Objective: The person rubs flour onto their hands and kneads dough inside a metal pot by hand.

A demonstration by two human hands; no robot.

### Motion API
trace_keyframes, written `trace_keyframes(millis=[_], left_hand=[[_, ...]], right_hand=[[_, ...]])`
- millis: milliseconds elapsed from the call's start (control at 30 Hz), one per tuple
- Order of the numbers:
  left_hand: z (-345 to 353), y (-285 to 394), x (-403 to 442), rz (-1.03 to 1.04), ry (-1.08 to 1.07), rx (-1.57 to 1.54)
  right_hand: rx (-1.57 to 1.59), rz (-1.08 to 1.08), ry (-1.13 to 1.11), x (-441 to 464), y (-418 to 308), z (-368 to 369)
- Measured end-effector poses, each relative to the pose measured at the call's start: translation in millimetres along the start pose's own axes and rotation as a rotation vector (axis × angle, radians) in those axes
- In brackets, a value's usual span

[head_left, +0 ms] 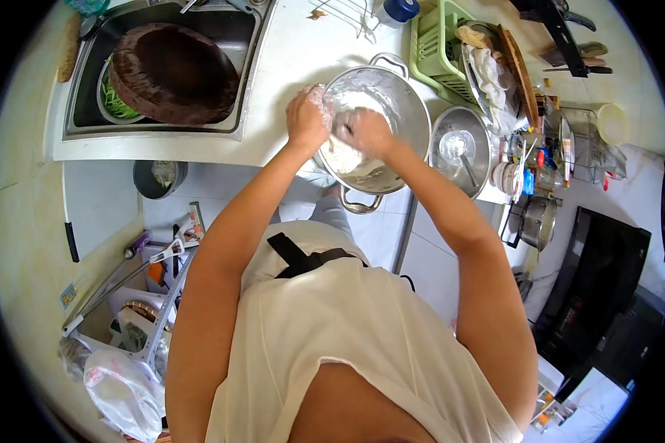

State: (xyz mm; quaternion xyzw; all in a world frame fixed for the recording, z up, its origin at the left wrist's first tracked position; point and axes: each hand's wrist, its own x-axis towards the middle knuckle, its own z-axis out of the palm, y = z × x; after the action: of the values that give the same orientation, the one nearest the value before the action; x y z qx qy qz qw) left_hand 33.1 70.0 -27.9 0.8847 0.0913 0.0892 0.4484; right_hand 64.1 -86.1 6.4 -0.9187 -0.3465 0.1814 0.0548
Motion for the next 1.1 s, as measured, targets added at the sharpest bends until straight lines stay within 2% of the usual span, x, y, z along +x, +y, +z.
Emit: trace_keyframes(millis=[33, 133, 267, 433, 667, 800, 900, 967, 1033, 1067, 1100], left_hand=[[1.9, -1.7, 0.1, 0.014, 0.006, 0.001], [4.0, -4.6, -0.2, 0.030, 0.017, 0.002], [-2.1, 2.0, 0.0, 0.025, 0.000, 0.007], [0.3, -1.3, -1.9, 0.070, 0.037, -0.002], [-1.4, 0.9, 0.0, 0.106, 0.067, -0.027], [0.6, -1.3, 1.2, 0.137, 0.088, -0.061], [-5.2, 2.8, 1.8, 0.095, 0.015, -0.059], [-8.3, 4.4, 0.1, 0.079, -0.017, -0.016], [-7.8, 4.7, 2.3, 0.079, -0.012, 0.001], [-5.6, 3.3, 1.4, 0.080, 0.005, -0.003], [-4.7, 3.4, 1.4, 0.081, 0.024, -0.008]], right_hand=[[-0.154, -0.098, 0.024, -14.3, -6.0, -4.5], [-0.373, -0.211, -0.268, -42.8, -20.3, -13.6], [-0.381, -0.377, -0.388, -48.4, -3.5, 24.6], [-0.425, -0.489, -0.297, -29.4, 11.9, 41.7], [-0.314, -0.392, 0.000, -1.1, 23.9, 54.9], [-0.347, -0.249, 0.073, 14.8, 25.6, 60.5], [-0.314, -0.191, 0.098, 18.5, 23.9, 53.4], [-0.272, -0.085, -0.099, 21.3, 23.9, 51.7], [-0.230, 0.016, -0.245, 21.7, 8.8, 18.3], [-0.143, 0.058, -0.286, 21.8, 14.4, 21.8], [-0.044, 0.064, -0.221, 18.8, 21.1, 24.7]])
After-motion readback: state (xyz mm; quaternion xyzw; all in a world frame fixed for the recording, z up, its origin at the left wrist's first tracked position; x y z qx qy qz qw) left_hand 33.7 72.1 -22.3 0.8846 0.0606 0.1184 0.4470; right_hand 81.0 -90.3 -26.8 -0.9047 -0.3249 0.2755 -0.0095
